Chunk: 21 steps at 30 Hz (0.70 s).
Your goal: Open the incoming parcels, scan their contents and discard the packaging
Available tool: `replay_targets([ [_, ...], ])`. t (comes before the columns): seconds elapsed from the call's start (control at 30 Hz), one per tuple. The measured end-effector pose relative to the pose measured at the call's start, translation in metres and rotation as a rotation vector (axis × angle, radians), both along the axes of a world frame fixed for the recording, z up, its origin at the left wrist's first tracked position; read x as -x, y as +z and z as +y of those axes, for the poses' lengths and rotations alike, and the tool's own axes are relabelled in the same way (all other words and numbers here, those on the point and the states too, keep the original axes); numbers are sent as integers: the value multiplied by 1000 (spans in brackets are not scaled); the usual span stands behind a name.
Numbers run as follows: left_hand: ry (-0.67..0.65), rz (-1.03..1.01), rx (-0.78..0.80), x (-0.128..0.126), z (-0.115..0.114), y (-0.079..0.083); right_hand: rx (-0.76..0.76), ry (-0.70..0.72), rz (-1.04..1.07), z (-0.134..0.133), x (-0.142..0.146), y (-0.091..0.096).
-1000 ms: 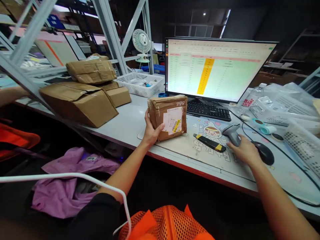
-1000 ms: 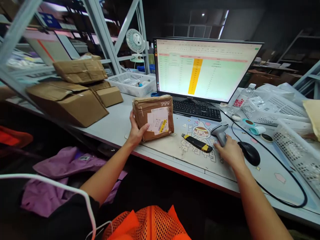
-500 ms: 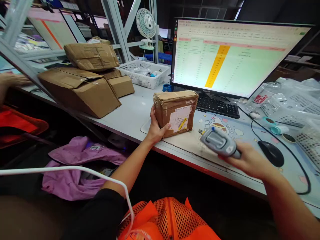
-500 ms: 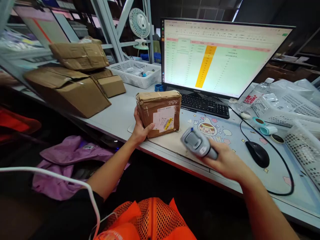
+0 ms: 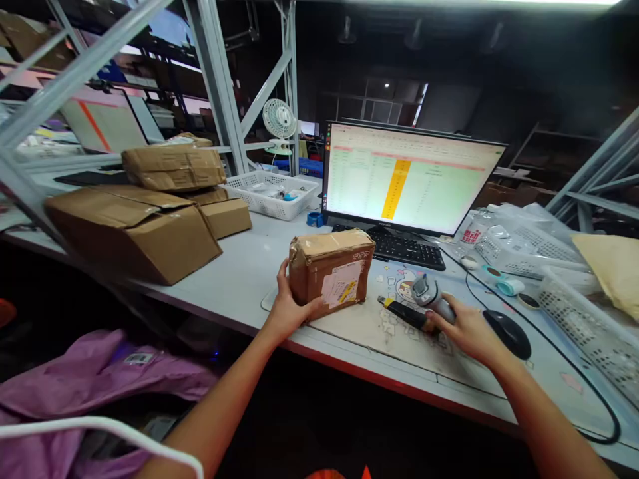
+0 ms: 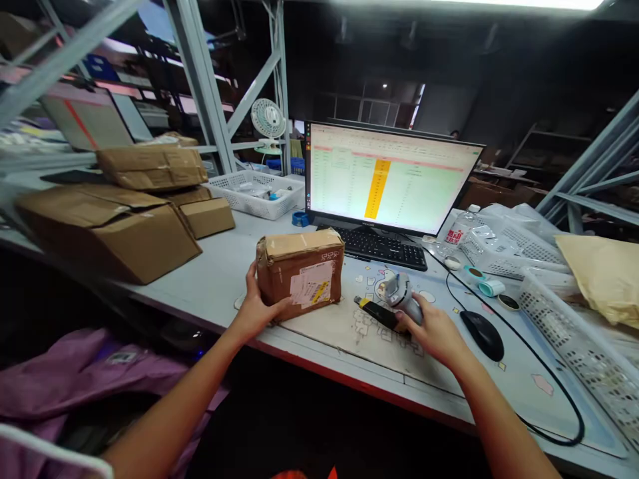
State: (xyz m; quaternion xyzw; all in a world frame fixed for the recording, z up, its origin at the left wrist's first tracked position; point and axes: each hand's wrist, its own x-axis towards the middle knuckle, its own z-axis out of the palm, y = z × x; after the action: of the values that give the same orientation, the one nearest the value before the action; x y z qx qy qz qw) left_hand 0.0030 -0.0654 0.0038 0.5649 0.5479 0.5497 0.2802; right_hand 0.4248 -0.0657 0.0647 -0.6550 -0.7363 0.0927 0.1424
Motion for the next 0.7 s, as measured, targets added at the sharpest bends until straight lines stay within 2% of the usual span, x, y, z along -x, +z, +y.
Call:
replay_targets([
  [0.1, 6, 54, 115, 8, -6, 0, 9, -250, -167, 18, -22, -26],
  [0.17, 6, 65, 144, 10, -8, 0, 30, -307, -226, 22, -29, -42],
  [0.23, 9, 69, 150, 11, -8, -1, 58, -300, -270, 24, -33, -48],
  [0.3, 23, 68, 149, 9, -9, 0, 126, -285, -317, 30, -38, -40],
  [0.37, 48, 67, 151, 7, -10, 2, 163, -293, -359, 43, -42, -18],
  [0.4, 61, 71, 156, 6, -10, 3, 151, -294, -372, 53, -43, -3],
  [0.47, 85, 89, 171, 4, -12, 6, 30, -283, -380, 80, -41, 25],
  [0.53, 111, 122, 195, 4, -13, 9, -11, -257, -368, 114, -33, 43],
  [0.6, 134, 158, 216, 4, -13, 12, 32, -204, -346, 150, -21, 47],
  [0.7, 144, 187, 239, 4, -13, 13, 96, -161, -319, 194, -5, 37],
])
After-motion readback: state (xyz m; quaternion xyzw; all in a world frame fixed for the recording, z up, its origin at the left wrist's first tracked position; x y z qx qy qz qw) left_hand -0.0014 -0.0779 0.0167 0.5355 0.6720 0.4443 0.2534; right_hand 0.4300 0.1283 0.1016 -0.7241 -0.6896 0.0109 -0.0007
